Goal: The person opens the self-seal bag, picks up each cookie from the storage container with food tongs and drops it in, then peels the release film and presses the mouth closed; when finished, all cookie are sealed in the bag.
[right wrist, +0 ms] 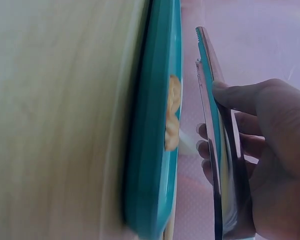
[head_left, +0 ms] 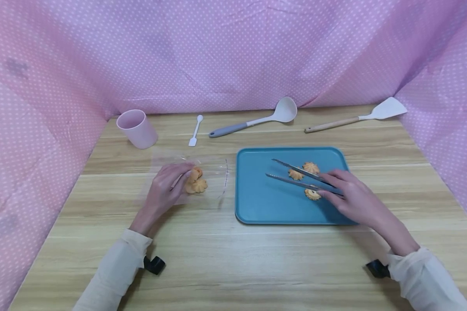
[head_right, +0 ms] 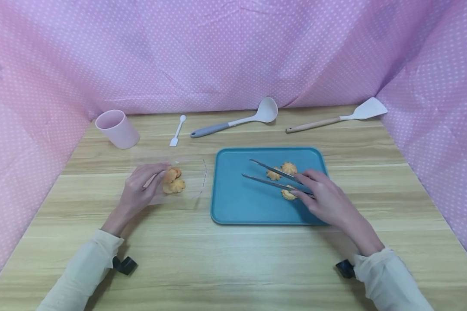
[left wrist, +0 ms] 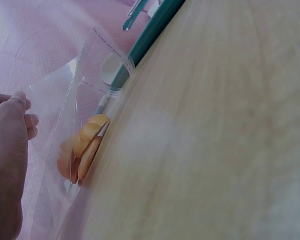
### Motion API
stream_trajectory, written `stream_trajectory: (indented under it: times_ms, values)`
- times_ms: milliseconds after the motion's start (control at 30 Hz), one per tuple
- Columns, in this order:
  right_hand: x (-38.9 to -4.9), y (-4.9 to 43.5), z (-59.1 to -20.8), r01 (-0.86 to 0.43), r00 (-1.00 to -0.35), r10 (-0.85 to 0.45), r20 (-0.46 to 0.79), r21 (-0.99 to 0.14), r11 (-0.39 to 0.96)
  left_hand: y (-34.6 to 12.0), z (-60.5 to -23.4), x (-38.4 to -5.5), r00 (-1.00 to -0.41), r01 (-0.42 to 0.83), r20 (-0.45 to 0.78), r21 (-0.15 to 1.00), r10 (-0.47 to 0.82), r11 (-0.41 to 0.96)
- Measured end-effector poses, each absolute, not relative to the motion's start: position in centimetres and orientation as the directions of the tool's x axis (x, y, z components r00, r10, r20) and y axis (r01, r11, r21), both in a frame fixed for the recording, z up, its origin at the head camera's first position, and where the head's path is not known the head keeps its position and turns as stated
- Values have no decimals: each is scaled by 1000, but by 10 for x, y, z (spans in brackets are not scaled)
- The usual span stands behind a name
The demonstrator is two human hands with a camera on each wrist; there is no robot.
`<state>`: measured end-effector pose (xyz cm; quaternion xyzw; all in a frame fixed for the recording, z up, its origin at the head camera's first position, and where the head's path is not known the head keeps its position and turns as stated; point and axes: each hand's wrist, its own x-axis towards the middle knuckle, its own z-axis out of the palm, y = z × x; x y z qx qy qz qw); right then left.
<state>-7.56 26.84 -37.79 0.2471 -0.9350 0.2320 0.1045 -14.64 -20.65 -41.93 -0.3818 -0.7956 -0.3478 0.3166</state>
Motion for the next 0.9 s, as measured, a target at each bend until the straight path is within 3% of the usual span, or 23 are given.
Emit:
stream_trajectory:
  times_ms: [433,900]
  values:
    - [-62,295,-379,-416,-907,-341,248,-391,821,-207,-420,-147,-502,833,771,311,391,457]
    - [-56,314,-382,-420,-901,-346,263,-321,849,-208,-419,-146,-514,828,764,324,391,457]
